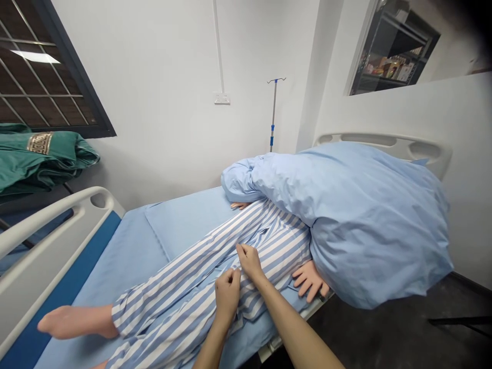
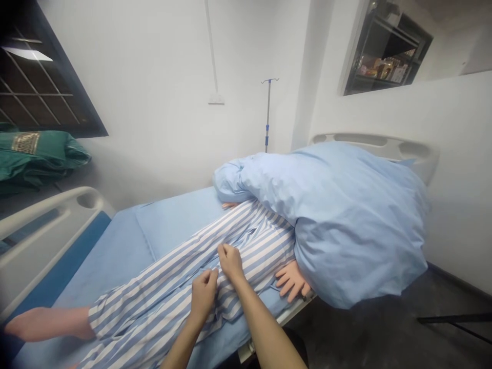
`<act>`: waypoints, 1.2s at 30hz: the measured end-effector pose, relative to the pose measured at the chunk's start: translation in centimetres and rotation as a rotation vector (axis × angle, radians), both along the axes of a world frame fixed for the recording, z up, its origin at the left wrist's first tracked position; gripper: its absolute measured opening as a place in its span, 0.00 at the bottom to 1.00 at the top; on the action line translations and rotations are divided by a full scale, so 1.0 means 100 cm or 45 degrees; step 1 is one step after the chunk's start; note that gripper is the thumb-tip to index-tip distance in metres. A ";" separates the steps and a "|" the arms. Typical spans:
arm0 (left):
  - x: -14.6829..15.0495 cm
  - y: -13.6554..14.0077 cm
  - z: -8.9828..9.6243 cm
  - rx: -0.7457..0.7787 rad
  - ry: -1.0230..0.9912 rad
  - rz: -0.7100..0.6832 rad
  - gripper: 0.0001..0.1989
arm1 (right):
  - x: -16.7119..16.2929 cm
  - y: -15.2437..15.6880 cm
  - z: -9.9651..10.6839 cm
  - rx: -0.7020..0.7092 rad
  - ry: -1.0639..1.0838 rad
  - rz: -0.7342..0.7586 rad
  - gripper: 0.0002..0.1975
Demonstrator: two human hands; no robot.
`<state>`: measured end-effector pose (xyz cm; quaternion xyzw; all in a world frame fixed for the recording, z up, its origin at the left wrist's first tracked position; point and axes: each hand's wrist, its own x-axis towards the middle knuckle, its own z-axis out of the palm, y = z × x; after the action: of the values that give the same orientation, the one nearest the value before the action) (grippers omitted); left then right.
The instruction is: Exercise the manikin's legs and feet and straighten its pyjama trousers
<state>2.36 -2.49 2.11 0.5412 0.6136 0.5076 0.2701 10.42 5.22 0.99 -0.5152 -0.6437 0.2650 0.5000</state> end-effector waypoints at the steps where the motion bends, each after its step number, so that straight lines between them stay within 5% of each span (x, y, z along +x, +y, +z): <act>1: 0.003 0.009 0.006 0.016 -0.019 -0.013 0.18 | 0.001 0.000 0.000 -0.004 0.014 0.007 0.21; 4: 0.011 0.035 0.017 0.053 -0.079 -0.008 0.18 | 0.002 0.001 -0.002 -0.014 0.066 0.025 0.20; 8: 0.016 0.052 0.003 -0.011 -0.037 0.086 0.18 | 0.003 0.001 -0.004 -0.006 0.138 0.039 0.20; 14: 0.019 0.048 -0.017 -0.043 0.284 0.063 0.16 | 0.005 0.003 0.000 -0.017 0.216 0.005 0.19; 27: 0.013 0.048 -0.019 0.024 0.297 0.045 0.18 | 0.029 -0.049 0.001 -0.092 0.259 0.138 0.18; 36: 0.015 0.044 -0.012 0.018 0.216 0.041 0.19 | 0.055 -0.015 0.003 0.008 0.211 -0.027 0.19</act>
<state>3.83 1.94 0.96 0.5743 0.6392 0.4685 0.2053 15.88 3.68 1.25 -0.4965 -0.5955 0.2995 0.5560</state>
